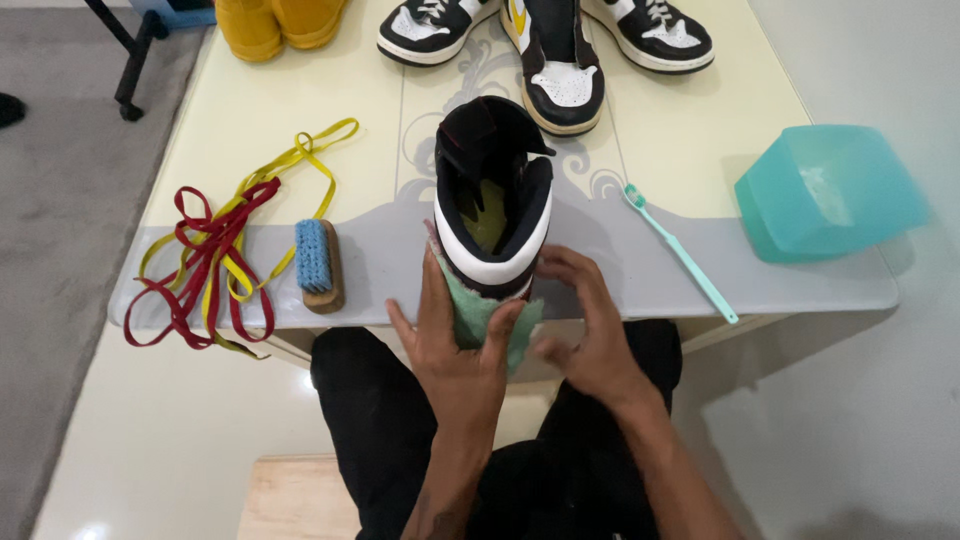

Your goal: The person cleans a high-top sneaker by hand using a green cloth to wipe the tongue and sides, followed by scrubbing the outer surface with a wooden-handled brush.

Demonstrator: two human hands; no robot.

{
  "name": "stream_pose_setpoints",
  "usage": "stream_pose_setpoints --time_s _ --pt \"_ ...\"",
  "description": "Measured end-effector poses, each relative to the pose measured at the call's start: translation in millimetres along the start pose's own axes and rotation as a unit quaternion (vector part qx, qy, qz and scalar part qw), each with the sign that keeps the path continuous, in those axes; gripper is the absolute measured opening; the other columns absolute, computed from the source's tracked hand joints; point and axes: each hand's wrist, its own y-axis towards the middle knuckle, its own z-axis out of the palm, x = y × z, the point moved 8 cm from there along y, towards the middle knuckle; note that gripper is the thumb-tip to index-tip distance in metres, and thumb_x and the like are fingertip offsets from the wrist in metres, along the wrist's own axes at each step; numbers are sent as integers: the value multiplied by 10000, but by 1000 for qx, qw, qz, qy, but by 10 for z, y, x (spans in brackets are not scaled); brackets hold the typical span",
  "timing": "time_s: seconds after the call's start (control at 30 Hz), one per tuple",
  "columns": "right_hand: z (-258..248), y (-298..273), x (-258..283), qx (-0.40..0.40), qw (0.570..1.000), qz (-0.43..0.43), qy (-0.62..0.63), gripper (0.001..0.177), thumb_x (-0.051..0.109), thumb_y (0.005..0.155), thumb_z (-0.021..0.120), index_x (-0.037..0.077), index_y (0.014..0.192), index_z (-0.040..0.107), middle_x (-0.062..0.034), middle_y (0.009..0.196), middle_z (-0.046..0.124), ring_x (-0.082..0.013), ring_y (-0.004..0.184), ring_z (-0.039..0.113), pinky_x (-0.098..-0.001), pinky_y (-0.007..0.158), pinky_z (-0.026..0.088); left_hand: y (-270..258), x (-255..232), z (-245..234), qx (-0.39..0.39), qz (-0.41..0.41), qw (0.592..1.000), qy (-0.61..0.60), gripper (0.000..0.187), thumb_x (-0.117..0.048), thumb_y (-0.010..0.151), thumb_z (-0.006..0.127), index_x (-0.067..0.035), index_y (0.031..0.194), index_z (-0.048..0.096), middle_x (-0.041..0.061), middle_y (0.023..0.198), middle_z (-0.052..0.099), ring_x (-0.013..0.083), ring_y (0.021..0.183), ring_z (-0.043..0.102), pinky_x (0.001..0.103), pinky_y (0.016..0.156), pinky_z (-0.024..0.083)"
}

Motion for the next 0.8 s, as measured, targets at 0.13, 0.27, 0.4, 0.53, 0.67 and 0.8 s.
stream_pose_setpoints --time_s 0.13,0.27,0.4,0.53,0.67,0.8 --pt "39 -29 -6 -20 999 20 -30 325 248 889 788 83 1076 581 -123 1319 471 -274 1307 523 -393 1050 473 -37 3 -66 -3 -12 1000 26 711 -540 983 555 -107 1539 451 134 1569 523 337 1423 533 712 1207 184" --pt "-118 48 175 -42 999 25 -12 131 159 956 672 70 959 576 -123 1204 536 -258 1154 577 -387 1004 468 -39 -40 -245 -23 1 999 32 425 -377 1050 505 -113 1363 616 90 1343 595 303 1288 589 708 1204 206" --pt "-204 166 245 -44 998 40 -14 215 289 1004 618 76 1025 601 -130 1241 536 -283 1209 586 -422 1036 500 77 -86 -316 0 15 1000 1 134 -259 1018 564 -161 929 540 -41 884 556 195 871 579 560 1208 218" --pt "-318 292 355 -78 996 30 -39 149 253 1013 622 106 1023 593 -150 1245 555 -285 1196 581 -395 1024 453 234 -304 -496 -40 61 996 -48 77 -159 991 617 -125 951 560 8 953 627 210 918 630 568 1200 270" --pt "-340 234 310 -164 978 66 -111 235 231 995 705 89 1104 553 -107 1213 499 -272 1120 550 -404 975 459 248 -338 -404 -34 117 987 -102 279 -138 992 678 -37 1226 564 184 1285 567 406 1222 560 541 1067 393" --pt "-184 -39 140 -252 959 80 -97 353 165 987 718 48 1250 513 -96 1021 446 -229 830 491 -359 715 434 106 -116 -87 42 50 968 -243 653 -96 1043 593 -8 1598 261 291 1644 284 501 1515 253 650 1224 229"
